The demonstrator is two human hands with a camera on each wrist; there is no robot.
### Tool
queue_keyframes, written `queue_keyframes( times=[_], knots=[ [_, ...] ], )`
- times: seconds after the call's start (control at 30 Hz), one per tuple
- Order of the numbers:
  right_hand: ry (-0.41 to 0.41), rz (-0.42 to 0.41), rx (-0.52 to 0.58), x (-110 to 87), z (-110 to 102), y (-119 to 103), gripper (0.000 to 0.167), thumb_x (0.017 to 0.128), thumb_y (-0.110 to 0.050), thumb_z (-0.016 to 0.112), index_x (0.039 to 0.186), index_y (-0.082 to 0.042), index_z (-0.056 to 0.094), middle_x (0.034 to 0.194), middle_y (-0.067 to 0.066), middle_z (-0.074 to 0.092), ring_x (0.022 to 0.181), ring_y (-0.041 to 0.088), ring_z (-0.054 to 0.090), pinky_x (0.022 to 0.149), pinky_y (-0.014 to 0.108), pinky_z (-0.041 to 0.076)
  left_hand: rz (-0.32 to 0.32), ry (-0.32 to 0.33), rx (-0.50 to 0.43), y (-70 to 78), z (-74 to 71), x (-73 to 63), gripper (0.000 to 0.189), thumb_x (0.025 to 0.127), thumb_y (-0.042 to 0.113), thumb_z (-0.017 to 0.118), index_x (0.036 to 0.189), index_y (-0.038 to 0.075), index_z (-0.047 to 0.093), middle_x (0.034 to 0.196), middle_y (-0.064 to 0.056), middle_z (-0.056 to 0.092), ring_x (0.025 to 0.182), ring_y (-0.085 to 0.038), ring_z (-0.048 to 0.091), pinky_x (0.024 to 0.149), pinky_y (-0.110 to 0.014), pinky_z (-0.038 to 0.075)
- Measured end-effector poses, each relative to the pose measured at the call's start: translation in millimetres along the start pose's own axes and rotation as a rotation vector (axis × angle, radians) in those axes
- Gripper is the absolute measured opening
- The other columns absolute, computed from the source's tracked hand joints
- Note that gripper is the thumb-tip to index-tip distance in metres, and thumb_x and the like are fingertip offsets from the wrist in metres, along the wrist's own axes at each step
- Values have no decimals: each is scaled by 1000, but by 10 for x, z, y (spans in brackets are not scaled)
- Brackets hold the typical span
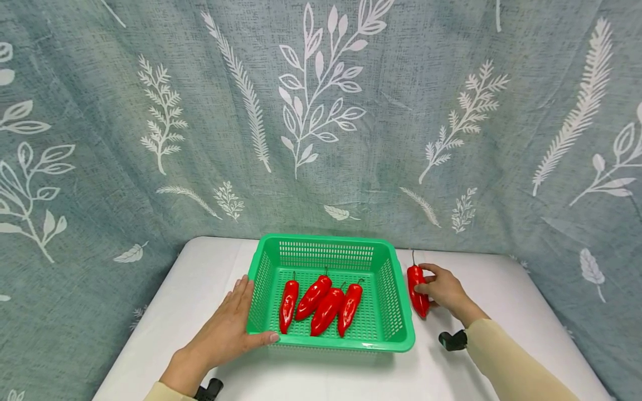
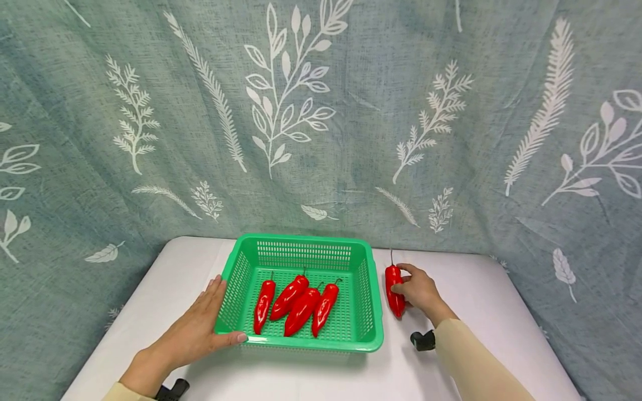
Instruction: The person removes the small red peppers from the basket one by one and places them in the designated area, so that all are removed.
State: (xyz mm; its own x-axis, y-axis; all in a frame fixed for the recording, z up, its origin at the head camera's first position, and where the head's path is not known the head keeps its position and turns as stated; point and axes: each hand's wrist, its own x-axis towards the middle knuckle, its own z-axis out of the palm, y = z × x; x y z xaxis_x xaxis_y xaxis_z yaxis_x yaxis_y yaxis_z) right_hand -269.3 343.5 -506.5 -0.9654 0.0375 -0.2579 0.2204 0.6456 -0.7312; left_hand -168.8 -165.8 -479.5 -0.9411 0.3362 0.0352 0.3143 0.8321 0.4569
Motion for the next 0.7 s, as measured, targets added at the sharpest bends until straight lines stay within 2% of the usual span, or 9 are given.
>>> queue_keyframes(
  times=[0.4,0.7],
  knots=[
    [-7,20,21,-1,-4,-37,75,96,-10,72,161,0,35,141,37,54,101,31,68,73,41,66,0,8,-5,5,-3,1,135,82,88,62,165,-7,16,176,-23,12,163,-42,13,130,-58,21],
    [-6,32,20,73,-13,-14,74,98,-11,71,161,0,35,142,37,53,104,33,69,75,40,66,-1,10,1,-4,11,2,135,82,88,61,166,-6,15,176,-23,11,163,-40,12,130,-57,22]
  ],
)
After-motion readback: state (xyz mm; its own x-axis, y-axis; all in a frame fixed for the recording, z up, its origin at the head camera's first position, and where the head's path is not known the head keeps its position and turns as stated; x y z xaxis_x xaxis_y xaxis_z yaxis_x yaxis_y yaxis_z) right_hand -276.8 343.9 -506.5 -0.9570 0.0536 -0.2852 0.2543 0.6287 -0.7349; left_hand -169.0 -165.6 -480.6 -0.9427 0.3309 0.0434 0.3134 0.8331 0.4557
